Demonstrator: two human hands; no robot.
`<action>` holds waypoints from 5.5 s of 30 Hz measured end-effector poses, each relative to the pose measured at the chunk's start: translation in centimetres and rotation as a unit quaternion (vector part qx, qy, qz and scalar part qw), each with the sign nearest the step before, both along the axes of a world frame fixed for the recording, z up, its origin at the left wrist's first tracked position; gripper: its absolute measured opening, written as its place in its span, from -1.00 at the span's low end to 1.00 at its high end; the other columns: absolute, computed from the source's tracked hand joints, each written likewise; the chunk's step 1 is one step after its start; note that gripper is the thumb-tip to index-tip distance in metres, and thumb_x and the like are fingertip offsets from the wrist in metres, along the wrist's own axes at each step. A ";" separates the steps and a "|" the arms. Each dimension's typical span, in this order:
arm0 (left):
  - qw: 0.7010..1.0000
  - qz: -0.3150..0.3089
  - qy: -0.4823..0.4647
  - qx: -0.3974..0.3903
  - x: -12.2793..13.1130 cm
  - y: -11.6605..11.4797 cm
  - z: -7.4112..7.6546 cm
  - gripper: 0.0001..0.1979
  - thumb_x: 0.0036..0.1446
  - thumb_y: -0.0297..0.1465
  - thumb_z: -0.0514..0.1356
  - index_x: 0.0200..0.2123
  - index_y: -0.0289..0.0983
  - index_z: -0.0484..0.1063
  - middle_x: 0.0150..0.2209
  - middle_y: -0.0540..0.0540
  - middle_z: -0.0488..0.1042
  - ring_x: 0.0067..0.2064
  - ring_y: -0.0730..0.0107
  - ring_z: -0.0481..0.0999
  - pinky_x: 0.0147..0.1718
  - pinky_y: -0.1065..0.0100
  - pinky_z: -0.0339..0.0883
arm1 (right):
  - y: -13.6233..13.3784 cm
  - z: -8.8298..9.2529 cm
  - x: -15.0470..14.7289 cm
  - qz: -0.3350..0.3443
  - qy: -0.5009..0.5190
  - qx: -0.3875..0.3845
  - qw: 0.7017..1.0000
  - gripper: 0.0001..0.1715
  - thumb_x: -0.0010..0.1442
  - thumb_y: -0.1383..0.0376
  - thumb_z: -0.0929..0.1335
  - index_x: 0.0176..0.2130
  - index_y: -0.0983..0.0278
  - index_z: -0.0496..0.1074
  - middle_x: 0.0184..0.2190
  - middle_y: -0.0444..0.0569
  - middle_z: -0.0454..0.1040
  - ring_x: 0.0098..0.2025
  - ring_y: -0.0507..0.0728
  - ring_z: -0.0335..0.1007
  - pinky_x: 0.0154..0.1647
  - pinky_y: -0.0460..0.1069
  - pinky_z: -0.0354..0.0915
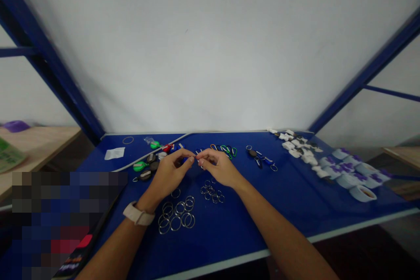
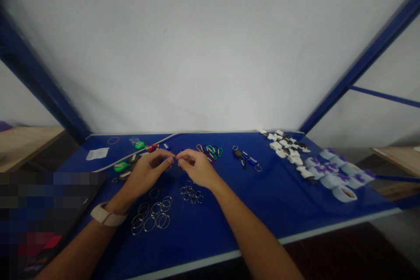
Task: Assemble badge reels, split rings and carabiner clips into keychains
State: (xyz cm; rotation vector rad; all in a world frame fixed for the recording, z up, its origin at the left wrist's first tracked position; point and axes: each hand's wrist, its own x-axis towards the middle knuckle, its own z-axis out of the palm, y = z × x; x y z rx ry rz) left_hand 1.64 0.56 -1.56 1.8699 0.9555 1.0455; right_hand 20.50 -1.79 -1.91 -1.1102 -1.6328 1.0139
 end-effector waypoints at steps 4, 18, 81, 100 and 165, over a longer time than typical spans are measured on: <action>0.999 -0.032 -0.028 -0.031 0.0 0.0 0.1 -0.80 0.23 -0.28 0.20 -0.19 -0.25 0.54 -0.26 -0.10 0.57 -0.28 0.30 0.54 -0.29 0.30 0.41 | 0.3 -0.1 0.3 0.004 0.043 -0.022 0.999 -0.86 0.20 0.27 0.37 -0.23 0.28 0.49 -0.41 -0.11 0.50 -0.43 0.02 0.40 -0.33 -0.02 0.32; 0.982 -0.079 -0.120 -0.123 0.0 0.3 0.4 -0.81 0.18 -0.24 0.23 -0.29 -0.26 0.48 -0.34 -0.07 0.49 -0.32 0.33 0.49 -0.40 0.34 0.42 | 0.2 0.0 0.2 0.015 0.128 -0.053 0.990 -0.81 0.10 0.23 0.48 -0.23 0.22 0.55 -0.38 -0.07 0.60 -0.35 0.09 0.56 -0.30 0.05 0.43; 0.965 -0.037 0.113 0.233 0.2 -0.5 -0.8 -0.85 0.24 -0.57 0.19 -0.26 -0.23 0.50 -0.25 -0.03 0.55 -0.22 0.36 0.55 -0.18 0.33 0.38 | -0.3 -0.2 -0.6 -0.069 0.025 -0.007 0.997 -0.84 0.07 0.37 0.40 -0.41 0.24 0.30 -0.53 -0.15 0.45 -0.48 0.05 0.42 -0.41 -0.04 0.32; 0.954 -0.034 0.203 0.218 0.5 -1.7 -0.2 -0.84 0.22 -0.61 0.16 -0.29 -0.28 0.49 -0.29 -0.07 0.52 -0.26 0.32 0.53 -0.25 0.33 0.34 | -0.7 0.3 -0.3 -0.059 -0.130 0.068 0.987 -0.79 0.07 0.44 0.32 -0.44 0.20 0.17 -0.55 -0.21 0.30 -0.52 0.02 0.23 -0.45 -0.07 0.16; 0.980 -0.094 -0.163 -0.059 0.7 -0.8 0.0 -0.90 0.23 -0.36 0.21 -0.32 -0.27 0.40 -0.12 -0.17 0.54 -0.13 0.28 0.56 -0.34 0.34 0.49 | 0.0 -0.1 -0.5 -0.024 0.139 -0.016 0.990 -0.70 0.17 0.12 0.43 -0.11 0.16 0.59 -0.17 0.00 0.63 -0.34 0.10 0.54 -0.21 0.09 0.44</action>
